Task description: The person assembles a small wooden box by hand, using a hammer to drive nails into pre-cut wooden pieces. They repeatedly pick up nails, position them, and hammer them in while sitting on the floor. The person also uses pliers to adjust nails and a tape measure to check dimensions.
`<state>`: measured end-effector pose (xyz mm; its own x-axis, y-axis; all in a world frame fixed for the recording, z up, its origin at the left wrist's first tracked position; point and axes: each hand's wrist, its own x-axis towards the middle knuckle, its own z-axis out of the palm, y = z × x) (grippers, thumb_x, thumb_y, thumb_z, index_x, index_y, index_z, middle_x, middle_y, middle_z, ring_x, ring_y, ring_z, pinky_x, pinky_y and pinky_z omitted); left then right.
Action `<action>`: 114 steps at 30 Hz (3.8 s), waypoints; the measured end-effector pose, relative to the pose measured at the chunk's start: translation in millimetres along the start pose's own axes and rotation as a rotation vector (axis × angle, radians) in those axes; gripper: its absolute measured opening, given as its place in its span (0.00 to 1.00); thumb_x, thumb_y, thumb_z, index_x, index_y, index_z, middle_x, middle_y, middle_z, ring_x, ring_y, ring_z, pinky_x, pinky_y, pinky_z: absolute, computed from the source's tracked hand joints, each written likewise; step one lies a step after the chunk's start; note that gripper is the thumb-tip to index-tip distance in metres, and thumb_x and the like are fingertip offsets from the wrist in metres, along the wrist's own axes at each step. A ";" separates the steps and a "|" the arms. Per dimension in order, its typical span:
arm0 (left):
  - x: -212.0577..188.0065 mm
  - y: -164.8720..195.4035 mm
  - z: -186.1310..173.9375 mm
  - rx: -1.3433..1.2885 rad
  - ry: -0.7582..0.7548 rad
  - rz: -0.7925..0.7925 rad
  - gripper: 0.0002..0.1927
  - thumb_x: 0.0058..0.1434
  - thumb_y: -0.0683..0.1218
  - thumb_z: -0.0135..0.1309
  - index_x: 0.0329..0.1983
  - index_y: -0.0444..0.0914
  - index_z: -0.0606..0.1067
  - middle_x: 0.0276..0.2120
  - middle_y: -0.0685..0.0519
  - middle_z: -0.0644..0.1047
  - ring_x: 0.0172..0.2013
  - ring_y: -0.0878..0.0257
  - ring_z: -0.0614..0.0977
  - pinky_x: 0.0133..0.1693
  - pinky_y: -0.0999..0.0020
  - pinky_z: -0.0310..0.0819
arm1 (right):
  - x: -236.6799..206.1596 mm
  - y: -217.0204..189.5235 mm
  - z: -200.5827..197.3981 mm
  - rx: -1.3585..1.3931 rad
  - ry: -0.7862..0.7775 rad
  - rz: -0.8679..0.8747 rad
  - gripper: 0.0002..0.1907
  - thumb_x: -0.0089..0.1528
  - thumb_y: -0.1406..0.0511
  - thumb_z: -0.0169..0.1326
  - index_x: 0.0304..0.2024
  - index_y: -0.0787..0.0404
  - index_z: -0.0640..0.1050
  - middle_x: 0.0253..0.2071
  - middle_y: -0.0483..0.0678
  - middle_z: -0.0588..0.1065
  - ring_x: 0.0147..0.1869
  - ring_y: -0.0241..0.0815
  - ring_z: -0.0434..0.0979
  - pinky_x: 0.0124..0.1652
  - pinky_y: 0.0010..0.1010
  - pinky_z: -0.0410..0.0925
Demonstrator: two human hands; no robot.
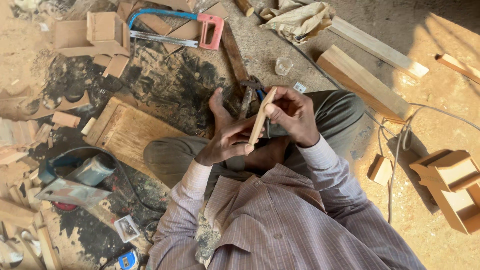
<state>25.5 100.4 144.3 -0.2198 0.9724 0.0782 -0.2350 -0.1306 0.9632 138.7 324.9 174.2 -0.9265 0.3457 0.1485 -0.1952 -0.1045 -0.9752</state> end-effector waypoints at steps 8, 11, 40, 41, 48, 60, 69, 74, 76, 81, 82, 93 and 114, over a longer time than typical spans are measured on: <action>5.1 11.3 3.9 0.257 0.010 -0.053 0.38 0.59 0.48 0.66 0.70 0.29 0.69 0.61 0.44 0.74 0.59 0.56 0.81 0.60 0.61 0.79 | -6.2 -7.0 -12.3 0.081 -0.069 -0.016 0.22 0.66 0.63 0.67 0.58 0.69 0.79 0.45 0.47 0.80 0.46 0.33 0.80 0.47 0.23 0.74; 9.5 9.2 5.0 0.224 -0.020 -0.054 0.39 0.58 0.48 0.67 0.70 0.29 0.67 0.60 0.43 0.74 0.58 0.56 0.81 0.59 0.61 0.78 | -12.4 -9.8 -16.6 0.013 -0.096 -0.093 0.26 0.62 0.62 0.69 0.59 0.68 0.78 0.44 0.46 0.80 0.44 0.32 0.81 0.46 0.23 0.74; 20.1 -12.5 19.6 0.188 -0.059 -0.146 0.44 0.56 0.55 0.67 0.72 0.32 0.66 0.53 0.45 0.80 0.51 0.59 0.84 0.57 0.62 0.78 | -35.9 35.2 -48.4 0.236 -0.078 -0.094 0.19 0.71 0.61 0.55 0.57 0.69 0.79 0.34 0.46 0.79 0.36 0.32 0.81 0.38 0.23 0.75; 20.1 -12.5 19.0 0.189 -0.061 -0.145 0.44 0.56 0.54 0.67 0.72 0.32 0.66 0.52 0.45 0.80 0.50 0.59 0.84 0.57 0.62 0.78 | -36.0 35.2 -48.9 0.220 -0.083 -0.098 0.18 0.70 0.62 0.58 0.57 0.70 0.79 0.36 0.47 0.79 0.36 0.33 0.80 0.37 0.24 0.75; 25.0 -8.1 8.4 0.248 -0.084 -0.275 0.45 0.52 0.55 0.66 0.72 0.34 0.68 0.44 0.47 0.83 0.42 0.62 0.84 0.49 0.65 0.80 | -30.3 43.7 -56.2 0.187 -0.087 -0.005 0.15 0.69 0.66 0.59 0.54 0.71 0.79 0.38 0.50 0.80 0.37 0.35 0.81 0.36 0.25 0.75; 30.1 -8.1 -10.3 0.102 -0.043 -0.247 0.44 0.51 0.58 0.67 0.69 0.33 0.70 0.61 0.43 0.77 0.61 0.54 0.78 0.61 0.59 0.70 | -15.1 66.3 -49.1 0.188 -0.094 0.102 0.20 0.69 0.62 0.57 0.57 0.71 0.78 0.43 0.54 0.81 0.38 0.35 0.81 0.39 0.26 0.76; 27.7 -18.9 -27.6 0.159 -0.003 -0.303 0.44 0.50 0.61 0.67 0.67 0.34 0.73 0.62 0.39 0.76 0.64 0.47 0.77 0.64 0.50 0.68 | 5.7 66.4 -49.4 0.096 -0.193 0.011 0.29 0.64 0.54 0.64 0.58 0.71 0.79 0.45 0.54 0.82 0.46 0.39 0.83 0.46 0.28 0.76; 24.6 -24.3 -36.4 0.203 -0.018 -0.367 0.46 0.49 0.61 0.67 0.67 0.34 0.71 0.61 0.41 0.75 0.62 0.48 0.79 0.62 0.50 0.73 | 10.9 67.7 -47.0 0.073 -0.215 0.043 0.30 0.64 0.53 0.63 0.57 0.71 0.79 0.42 0.52 0.80 0.41 0.37 0.82 0.42 0.26 0.76; 23.0 -27.6 -39.8 0.153 -0.030 -0.398 0.47 0.49 0.61 0.67 0.69 0.33 0.69 0.61 0.40 0.75 0.61 0.48 0.79 0.62 0.50 0.73 | 11.8 69.7 -46.2 0.126 -0.222 0.082 0.27 0.66 0.56 0.62 0.58 0.71 0.79 0.40 0.51 0.80 0.39 0.36 0.82 0.40 0.26 0.75; 14.4 -41.2 -45.7 0.025 -0.035 -0.475 0.50 0.51 0.60 0.66 0.72 0.32 0.63 0.62 0.41 0.75 0.60 0.51 0.81 0.62 0.52 0.73 | 14.4 80.3 -43.5 0.194 -0.219 0.142 0.20 0.72 0.61 0.53 0.58 0.72 0.77 0.37 0.50 0.80 0.39 0.36 0.83 0.39 0.27 0.77; 12.9 -44.6 -46.6 0.018 -0.024 -0.484 0.50 0.51 0.60 0.66 0.72 0.32 0.63 0.61 0.41 0.75 0.58 0.51 0.82 0.61 0.52 0.75 | 14.8 82.8 -43.3 0.173 -0.217 0.154 0.20 0.73 0.61 0.51 0.58 0.72 0.76 0.39 0.50 0.80 0.39 0.36 0.83 0.39 0.27 0.77; 15.1 -51.2 -49.1 -0.128 0.021 -0.525 0.50 0.52 0.59 0.65 0.73 0.33 0.61 0.57 0.38 0.78 0.56 0.50 0.84 0.61 0.51 0.76 | 14.7 106.4 -44.8 0.288 -0.199 0.193 0.21 0.77 0.60 0.41 0.61 0.71 0.76 0.40 0.50 0.80 0.41 0.36 0.82 0.41 0.28 0.78; 30.4 -36.8 -29.9 0.950 0.452 -0.141 0.48 0.43 0.50 0.72 0.69 0.39 0.65 0.50 0.43 0.75 0.52 0.47 0.80 0.49 0.52 0.79 | 16.9 90.2 -18.1 0.153 -0.021 0.196 0.29 0.72 0.61 0.55 0.73 0.65 0.66 0.69 0.51 0.72 0.72 0.42 0.71 0.68 0.36 0.66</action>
<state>-0.8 129.0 103.5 -0.6260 0.7790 0.0352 0.5072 0.3725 0.7771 111.2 338.2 85.8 -0.9576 0.2859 -0.0357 -0.0566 -0.3081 -0.9497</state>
